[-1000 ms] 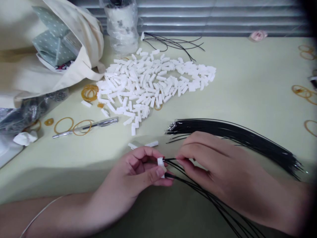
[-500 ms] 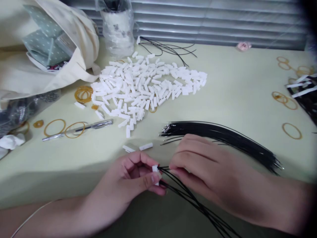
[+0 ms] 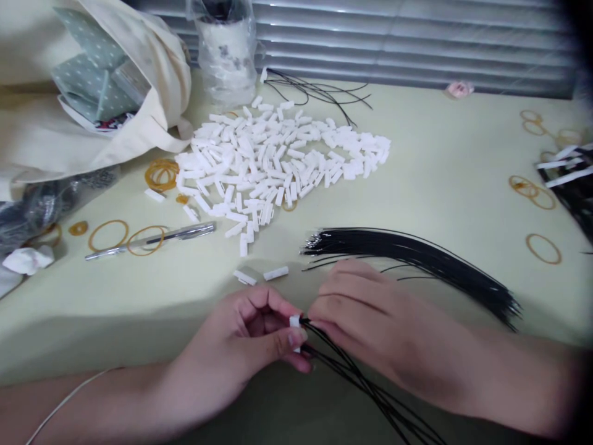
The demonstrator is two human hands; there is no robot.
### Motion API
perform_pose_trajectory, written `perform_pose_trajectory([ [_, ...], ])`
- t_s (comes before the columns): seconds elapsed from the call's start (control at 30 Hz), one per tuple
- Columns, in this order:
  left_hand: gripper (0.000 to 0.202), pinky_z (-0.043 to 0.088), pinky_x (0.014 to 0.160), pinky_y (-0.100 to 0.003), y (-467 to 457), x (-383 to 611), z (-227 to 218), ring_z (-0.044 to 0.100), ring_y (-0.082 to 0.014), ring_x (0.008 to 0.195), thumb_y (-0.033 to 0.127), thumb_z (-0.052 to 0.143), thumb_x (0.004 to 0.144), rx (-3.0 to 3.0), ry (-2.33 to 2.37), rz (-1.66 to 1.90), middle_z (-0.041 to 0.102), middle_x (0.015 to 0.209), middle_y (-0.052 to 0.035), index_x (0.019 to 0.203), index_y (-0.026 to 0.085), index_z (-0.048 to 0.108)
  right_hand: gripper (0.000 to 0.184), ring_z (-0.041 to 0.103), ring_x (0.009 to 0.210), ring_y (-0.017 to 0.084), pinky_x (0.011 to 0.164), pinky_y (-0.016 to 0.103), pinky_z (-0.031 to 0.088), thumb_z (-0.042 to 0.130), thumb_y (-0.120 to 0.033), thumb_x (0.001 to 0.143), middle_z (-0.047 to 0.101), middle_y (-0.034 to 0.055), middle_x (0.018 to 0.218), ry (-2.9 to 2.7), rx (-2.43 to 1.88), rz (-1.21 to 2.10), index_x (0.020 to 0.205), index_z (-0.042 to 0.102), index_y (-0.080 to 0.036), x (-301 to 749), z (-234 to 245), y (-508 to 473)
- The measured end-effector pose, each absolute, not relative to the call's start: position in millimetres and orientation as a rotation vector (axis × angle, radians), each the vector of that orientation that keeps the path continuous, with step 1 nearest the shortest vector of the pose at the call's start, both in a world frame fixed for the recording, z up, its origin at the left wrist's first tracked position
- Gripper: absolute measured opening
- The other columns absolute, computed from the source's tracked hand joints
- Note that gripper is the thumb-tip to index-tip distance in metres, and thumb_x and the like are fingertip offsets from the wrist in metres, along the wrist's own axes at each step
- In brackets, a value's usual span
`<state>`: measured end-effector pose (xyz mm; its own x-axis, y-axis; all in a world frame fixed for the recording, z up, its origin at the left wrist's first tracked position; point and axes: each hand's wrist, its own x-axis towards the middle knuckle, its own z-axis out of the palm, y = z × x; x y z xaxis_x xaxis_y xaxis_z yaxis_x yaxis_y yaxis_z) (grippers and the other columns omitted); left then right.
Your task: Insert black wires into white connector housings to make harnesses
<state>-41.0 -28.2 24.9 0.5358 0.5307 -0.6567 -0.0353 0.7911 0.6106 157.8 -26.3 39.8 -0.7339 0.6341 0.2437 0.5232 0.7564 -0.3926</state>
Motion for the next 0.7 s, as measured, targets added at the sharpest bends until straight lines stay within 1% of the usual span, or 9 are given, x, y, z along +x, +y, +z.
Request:
perform_pose_trajectory([
  [0.1, 0.016, 0.050, 0.062, -0.017, -29.5, -39.4, 23.2, 0.066, -0.0081, 0.062, 0.020, 0.070, 0.075, 0.646, 0.928, 0.346, 0.063, 0.067, 0.0047, 0.078, 0.014, 0.056, 0.020, 0.051, 0.093, 0.014, 0.085, 0.027, 0.038, 0.045, -0.025, 0.094, 0.061, 0.0016, 0.089, -2.591, -0.964, 0.736, 0.091, 0.063, -0.018, 179.7, 55.6, -9.4],
  [0.17, 0.016, 0.050, 0.064, -0.018, -30.3, -39.0, 22.2, 0.066, -0.0085, 0.064, 0.021, 0.070, 0.076, 0.682, 0.923, 0.345, 0.064, 0.069, 0.0043, 0.078, 0.014, 0.056, 0.019, 0.051, 0.099, 0.013, 0.087, 0.027, 0.038, 0.046, -0.029, 0.093, 0.060, 0.0007, 0.102, -2.627, -1.074, 0.846, 0.102, 0.061, -0.022, 196.8, 62.7, -0.1],
  [0.23, 0.017, 0.051, 0.065, -0.019, -30.8, -39.3, 22.1, 0.066, -0.0090, 0.065, 0.022, 0.070, 0.075, 0.707, 0.932, 0.339, 0.064, 0.070, 0.0037, 0.078, 0.014, 0.055, 0.019, 0.052, 0.097, 0.012, 0.083, 0.025, 0.040, 0.047, -0.032, 0.093, 0.058, -0.0002, 0.106, -2.691, -1.132, 1.038, 0.104, 0.060, -0.025, 209.1, 64.6, 4.9],
  [0.3, 0.017, 0.050, 0.065, -0.020, -30.7, -40.2, 23.1, 0.066, -0.0095, 0.065, 0.023, 0.070, 0.075, 0.736, 0.942, 0.323, 0.064, 0.070, 0.0032, 0.078, 0.015, 0.055, 0.020, 0.053, 0.096, 0.011, 0.081, 0.024, 0.041, 0.048, -0.034, 0.092, 0.058, -0.0007, 0.106, -2.714, -1.126, 1.244, 0.105, 0.060, -0.025, 213.7, 61.9, 6.5],
  [0.37, 0.017, 0.050, 0.064, -0.020, -30.3, -41.0, 24.5, 0.066, -0.0098, 0.065, 0.023, 0.070, 0.076, 0.758, 0.951, 0.308, 0.064, 0.070, 0.0030, 0.078, 0.015, 0.055, 0.017, 0.052, 0.095, 0.012, 0.082, 0.024, 0.041, 0.048, -0.030, 0.092, 0.059, -0.0007, 0.100, -2.712, -1.110, 1.319, 0.100, 0.061, -0.022, 212.3, 57.3, 7.1],
  [0.43, 0.017, 0.049, 0.063, -0.019, -30.0, -41.4, 25.4, 0.066, -0.0092, 0.064, 0.023, 0.070, 0.076, 0.758, 0.957, 0.305, 0.063, 0.069, 0.0038, 0.078, 0.015, 0.055, 0.014, 0.053, 0.091, 0.011, 0.080, 0.024, 0.041, 0.048, -0.023, 0.091, 0.060, -0.0014, 0.091, -2.722, -1.091, 1.305, 0.091, 0.062, -0.020, 209.3, 54.2, 8.2],
  [0.5, 0.017, 0.050, 0.063, -0.018, -29.8, -41.2, 25.3, 0.066, -0.0084, 0.063, 0.023, 0.070, 0.076, 0.731, 0.952, 0.317, 0.063, 0.070, 0.0045, 0.079, 0.015, 0.056, 0.013, 0.054, 0.083, 0.010, 0.075, 0.022, 0.041, 0.049, -0.021, 0.090, 0.060, -0.0024, 0.086, -2.696, -1.082, 1.266, 0.085, 0.061, -0.020, 207.0, 55.4, 8.6],
  [0.6, 0.016, 0.052, 0.064, -0.019, -29.5, -40.0, 24.3, 0.066, -0.0090, 0.066, 0.021, 0.071, 0.076, 0.666, 0.933, 0.345, 0.063, 0.071, 0.0038, 0.081, 0.015, 0.056, 0.013, 0.054, 0.074, 0.008, 0.066, 0.020, 0.040, 0.047, -0.024, 0.091, 0.060, -0.0028, 0.082, -2.501, -1.211, 1.037, 0.086, 0.059, -0.020, 201.6, 63.7, 1.1],
  [0.7, 0.018, 0.054, 0.065, -0.021, -29.0, -38.7, 23.6, 0.065, -0.0095, 0.067, 0.021, 0.071, 0.075, 0.613, 0.934, 0.347, 0.062, 0.069, 0.0031, 0.081, 0.015, 0.055, 0.012, 0.049, 0.062, 0.006, 0.056, 0.020, 0.036, 0.051, -0.019, 0.086, 0.056, -0.0046, 0.071, -2.340, -1.310, 0.836, 0.076, 0.057, -0.020, 188.7, 68.1, -18.5],
])
